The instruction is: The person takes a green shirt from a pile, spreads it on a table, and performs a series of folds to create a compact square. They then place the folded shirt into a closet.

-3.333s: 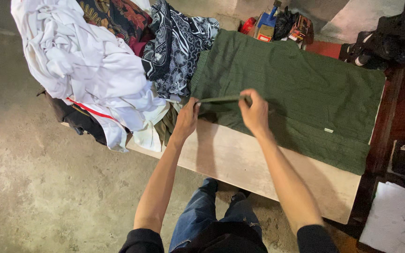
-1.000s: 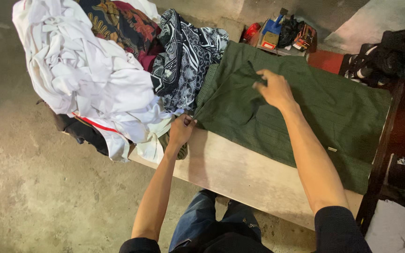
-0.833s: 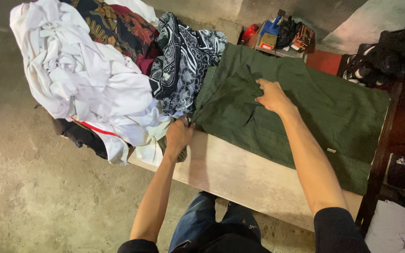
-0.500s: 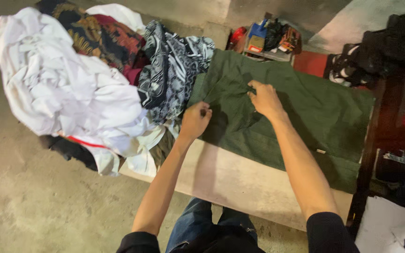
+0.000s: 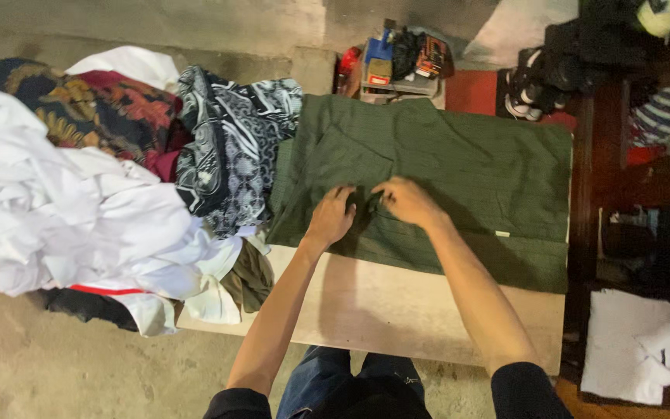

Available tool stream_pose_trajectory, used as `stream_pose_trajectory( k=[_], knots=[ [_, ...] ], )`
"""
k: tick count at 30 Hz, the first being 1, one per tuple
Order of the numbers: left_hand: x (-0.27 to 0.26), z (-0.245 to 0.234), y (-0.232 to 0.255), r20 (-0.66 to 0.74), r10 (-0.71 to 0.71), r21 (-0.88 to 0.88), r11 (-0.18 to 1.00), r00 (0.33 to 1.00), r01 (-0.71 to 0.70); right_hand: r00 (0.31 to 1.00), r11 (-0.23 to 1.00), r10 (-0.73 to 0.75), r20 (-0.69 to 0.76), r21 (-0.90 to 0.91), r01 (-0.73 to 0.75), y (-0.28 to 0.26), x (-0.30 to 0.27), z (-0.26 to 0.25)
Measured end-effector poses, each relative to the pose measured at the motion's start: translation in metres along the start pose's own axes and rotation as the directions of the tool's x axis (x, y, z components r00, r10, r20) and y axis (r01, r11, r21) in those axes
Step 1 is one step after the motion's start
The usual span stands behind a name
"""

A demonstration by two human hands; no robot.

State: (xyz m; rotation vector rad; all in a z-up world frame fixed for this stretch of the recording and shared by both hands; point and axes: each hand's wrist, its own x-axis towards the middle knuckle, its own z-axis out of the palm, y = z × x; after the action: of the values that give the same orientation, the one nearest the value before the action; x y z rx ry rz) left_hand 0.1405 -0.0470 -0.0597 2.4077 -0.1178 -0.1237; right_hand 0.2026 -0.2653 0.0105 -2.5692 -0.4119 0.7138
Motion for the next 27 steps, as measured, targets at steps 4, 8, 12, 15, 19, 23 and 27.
stream_pose_trajectory(
  k=[4, 8, 12, 15, 19, 23, 27],
  knots=[
    [-0.001, 0.007, 0.018, 0.081, 0.000, 0.162, 0.987, 0.997, -0.013, 0.998, 0.996, 0.064, 0.020, 0.066, -0.065, -0.002, -0.021, 0.015],
    [-0.006, 0.010, 0.031, 0.003, 0.050, 0.193, 0.980, 0.999, -0.049, 0.994, 0.989, 0.095, -0.052, 0.116, -0.088, 0.024, -0.036, 0.014],
    [-0.017, 0.013, 0.034, -0.041, 0.084, 0.075, 0.994, 0.996, -0.081, 0.988, 0.993, 0.062, -0.144, 0.106, -0.047, 0.068, -0.062, 0.013],
    [-0.033, 0.015, 0.038, 0.012, 0.028, 0.040, 0.999, 1.000, -0.028, 0.994, 0.990, 0.058, -0.092, 0.137, -0.045, 0.097, -0.089, 0.018],
    [-0.064, 0.019, 0.044, 0.077, 0.048, 0.069, 0.996, 0.996, -0.054, 0.991, 0.973, 0.084, 0.100, 0.205, -0.103, 0.110, -0.129, 0.035],
    [-0.097, 0.034, 0.062, 0.107, 0.063, 0.262, 0.961, 0.992, -0.089, 0.998, 0.997, 0.025, -0.056, 0.073, -0.020, 0.100, -0.171, 0.046],
    [-0.110, 0.066, 0.066, 0.073, -0.032, 0.411, 0.912, 0.997, -0.001, 0.980, 0.993, 0.116, -0.160, -0.013, -0.120, 0.102, -0.200, 0.057]
  ],
)
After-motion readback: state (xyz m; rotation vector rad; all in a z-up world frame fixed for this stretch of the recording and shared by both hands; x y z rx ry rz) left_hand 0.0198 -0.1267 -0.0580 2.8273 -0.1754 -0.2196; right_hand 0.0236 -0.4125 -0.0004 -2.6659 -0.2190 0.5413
